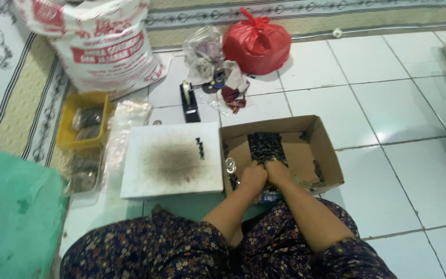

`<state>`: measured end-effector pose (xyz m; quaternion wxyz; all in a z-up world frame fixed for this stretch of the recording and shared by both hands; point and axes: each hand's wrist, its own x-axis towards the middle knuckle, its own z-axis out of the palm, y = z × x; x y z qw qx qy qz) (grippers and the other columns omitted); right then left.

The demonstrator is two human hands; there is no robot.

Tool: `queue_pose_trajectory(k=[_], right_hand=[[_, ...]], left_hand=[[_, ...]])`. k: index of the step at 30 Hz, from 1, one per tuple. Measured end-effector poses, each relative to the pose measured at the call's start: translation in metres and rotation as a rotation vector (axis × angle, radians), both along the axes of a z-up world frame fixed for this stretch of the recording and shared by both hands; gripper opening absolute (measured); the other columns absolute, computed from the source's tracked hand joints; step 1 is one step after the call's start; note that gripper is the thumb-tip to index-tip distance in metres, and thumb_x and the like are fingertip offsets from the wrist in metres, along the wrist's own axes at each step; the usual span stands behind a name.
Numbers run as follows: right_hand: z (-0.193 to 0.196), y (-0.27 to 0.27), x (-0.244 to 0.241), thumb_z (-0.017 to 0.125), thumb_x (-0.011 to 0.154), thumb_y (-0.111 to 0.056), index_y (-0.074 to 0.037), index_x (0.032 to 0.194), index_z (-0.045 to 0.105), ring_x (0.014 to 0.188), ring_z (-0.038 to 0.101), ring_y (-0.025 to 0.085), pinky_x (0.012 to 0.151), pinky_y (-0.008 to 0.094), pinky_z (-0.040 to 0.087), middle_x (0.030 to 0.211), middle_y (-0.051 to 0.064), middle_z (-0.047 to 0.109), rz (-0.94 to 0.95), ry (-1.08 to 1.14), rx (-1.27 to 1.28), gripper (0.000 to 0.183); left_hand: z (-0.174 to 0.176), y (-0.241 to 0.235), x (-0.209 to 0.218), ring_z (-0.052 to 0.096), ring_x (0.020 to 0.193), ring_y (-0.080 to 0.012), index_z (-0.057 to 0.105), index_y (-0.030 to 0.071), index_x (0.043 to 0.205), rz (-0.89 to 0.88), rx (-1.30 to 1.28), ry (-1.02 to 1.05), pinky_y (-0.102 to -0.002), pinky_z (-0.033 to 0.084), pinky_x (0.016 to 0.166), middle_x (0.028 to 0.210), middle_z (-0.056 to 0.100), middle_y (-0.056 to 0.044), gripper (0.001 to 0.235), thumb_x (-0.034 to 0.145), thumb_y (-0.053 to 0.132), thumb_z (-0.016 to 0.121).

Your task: The person sits on the floor and assembles small black plastic components by hand. They pick up individual pieces from a cardboard box and connect them into a chain-like structure on a white surface. The person also handles a small plastic bag containing similar parts.

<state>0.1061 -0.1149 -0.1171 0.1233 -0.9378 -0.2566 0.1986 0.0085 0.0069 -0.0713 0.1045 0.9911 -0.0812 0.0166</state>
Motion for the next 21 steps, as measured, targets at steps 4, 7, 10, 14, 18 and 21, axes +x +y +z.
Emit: queue_pose_trajectory(k=[4, 7, 10, 14, 18, 21], right_hand=[[0.048, 0.016, -0.02, 0.079, 0.077, -0.018, -0.007, 0.078, 0.076, 0.074, 0.073, 0.031, 0.07, 0.037, 0.059, 0.077, 0.013, 0.073, 0.021, -0.055, -0.027, 0.011], [0.074, 0.026, -0.025, 0.064, 0.088, -0.006, 0.004, 0.089, 0.077, 0.085, 0.074, 0.038, 0.076, 0.043, 0.061, 0.086, 0.024, 0.074, 0.028, 0.068, 0.0, 0.016], [0.086, 0.026, -0.024, 0.063, 0.089, -0.006, 0.007, 0.086, 0.076, 0.085, 0.073, 0.04, 0.077, 0.044, 0.061, 0.087, 0.026, 0.074, -0.097, 0.166, 0.01, 0.019], [0.1, 0.024, -0.021, 0.063, 0.087, -0.008, 0.005, 0.084, 0.076, 0.076, 0.073, 0.035, 0.07, 0.039, 0.059, 0.08, 0.023, 0.072, -0.22, 0.25, 0.018, 0.019], [0.069, 0.012, -0.002, 0.073, 0.084, -0.012, -0.002, 0.107, 0.08, 0.1, 0.073, 0.039, 0.08, 0.044, 0.062, 0.105, 0.022, 0.076, -0.401, 0.326, 0.087, 0.026], [0.112, 0.007, -0.015, 0.086, 0.075, 0.004, 0.008, 0.111, 0.074, 0.12, 0.063, 0.046, 0.09, 0.052, 0.06, 0.137, 0.029, 0.062, -0.705, 0.555, 0.567, 0.038]], left_hand=[[0.042, 0.012, -0.007, 0.068, 0.094, -0.0298, 0.078, 0.006, 0.085, -0.079, 0.127, -0.009, -0.036, 0.059, 0.077, 0.087, 0.073, -0.014, 0.008, 0.078, 0.005, 0.074], [0.061, 0.017, -0.014, 0.065, 0.096, -0.0293, 0.076, 0.003, 0.088, -0.023, 0.097, -0.006, -0.034, 0.06, 0.071, 0.089, 0.071, -0.014, 0.008, 0.08, 0.003, 0.076], [0.052, 0.018, -0.007, 0.064, 0.096, -0.029, 0.073, 0.003, 0.092, 0.045, 0.032, 0.021, -0.036, 0.061, 0.069, 0.093, 0.069, -0.014, 0.013, 0.079, 0.004, 0.076], [0.046, 0.016, -0.007, 0.061, 0.097, -0.0264, 0.072, 0.004, 0.098, 0.059, 0.033, 0.055, -0.036, 0.062, 0.068, 0.097, 0.067, -0.012, 0.019, 0.08, 0.006, 0.077], [0.08, 0.023, -0.018, 0.06, 0.103, -0.0298, 0.073, 0.001, 0.103, 0.102, -0.18, 0.096, -0.039, 0.06, 0.076, 0.102, 0.067, -0.015, 0.022, 0.082, 0.003, 0.075], [0.11, 0.028, -0.024, 0.061, 0.108, -0.0305, 0.072, 0.004, 0.114, 0.207, -0.471, 0.122, -0.043, 0.059, 0.085, 0.105, 0.067, -0.014, 0.03, 0.086, 0.012, 0.072]])
